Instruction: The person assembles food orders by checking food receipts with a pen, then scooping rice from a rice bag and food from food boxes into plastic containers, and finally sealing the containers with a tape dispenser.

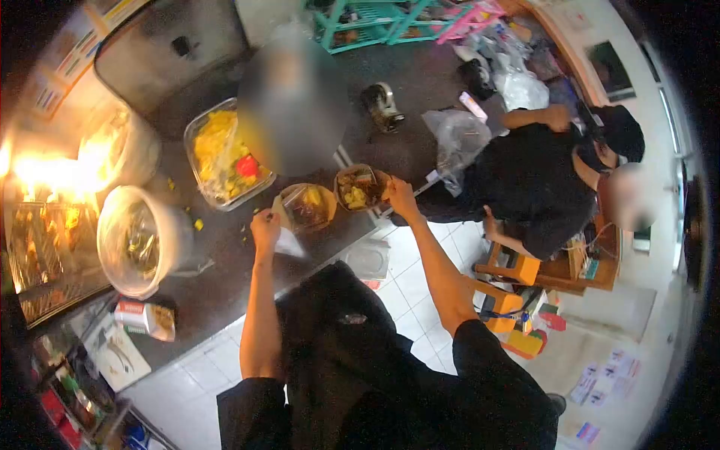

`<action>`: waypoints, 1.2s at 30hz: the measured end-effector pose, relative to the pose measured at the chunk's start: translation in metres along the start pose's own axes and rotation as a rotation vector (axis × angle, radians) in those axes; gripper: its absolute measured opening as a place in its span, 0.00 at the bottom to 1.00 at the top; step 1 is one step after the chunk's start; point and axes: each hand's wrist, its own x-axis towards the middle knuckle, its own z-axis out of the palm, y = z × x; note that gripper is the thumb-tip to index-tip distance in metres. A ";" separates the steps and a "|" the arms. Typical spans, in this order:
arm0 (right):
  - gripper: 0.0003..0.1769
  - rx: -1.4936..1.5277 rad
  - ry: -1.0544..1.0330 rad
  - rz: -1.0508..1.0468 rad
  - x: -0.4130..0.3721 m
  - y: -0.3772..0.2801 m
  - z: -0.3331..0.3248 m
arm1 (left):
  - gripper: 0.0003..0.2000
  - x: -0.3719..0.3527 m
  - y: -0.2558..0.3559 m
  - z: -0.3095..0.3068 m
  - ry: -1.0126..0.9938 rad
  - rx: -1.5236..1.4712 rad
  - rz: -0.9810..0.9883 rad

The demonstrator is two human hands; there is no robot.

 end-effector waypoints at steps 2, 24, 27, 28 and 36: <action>0.16 -0.018 0.031 -0.030 0.015 0.035 0.003 | 0.13 0.006 0.012 0.007 -0.009 0.003 -0.036; 0.39 1.056 -0.582 -0.022 -0.119 -0.215 -0.011 | 0.36 -0.121 0.047 -0.098 -0.168 -0.717 -0.133; 0.36 1.057 -0.583 -0.056 -0.114 -0.247 -0.010 | 0.40 -0.130 0.066 -0.103 -0.064 -0.906 -0.080; 0.34 1.201 -0.644 0.107 -0.114 -0.254 -0.002 | 0.41 -0.130 0.063 -0.112 0.042 -0.941 -0.012; 0.20 0.051 -0.494 -0.149 -0.102 -0.256 0.055 | 0.35 -0.095 -0.096 -0.045 0.232 0.145 0.219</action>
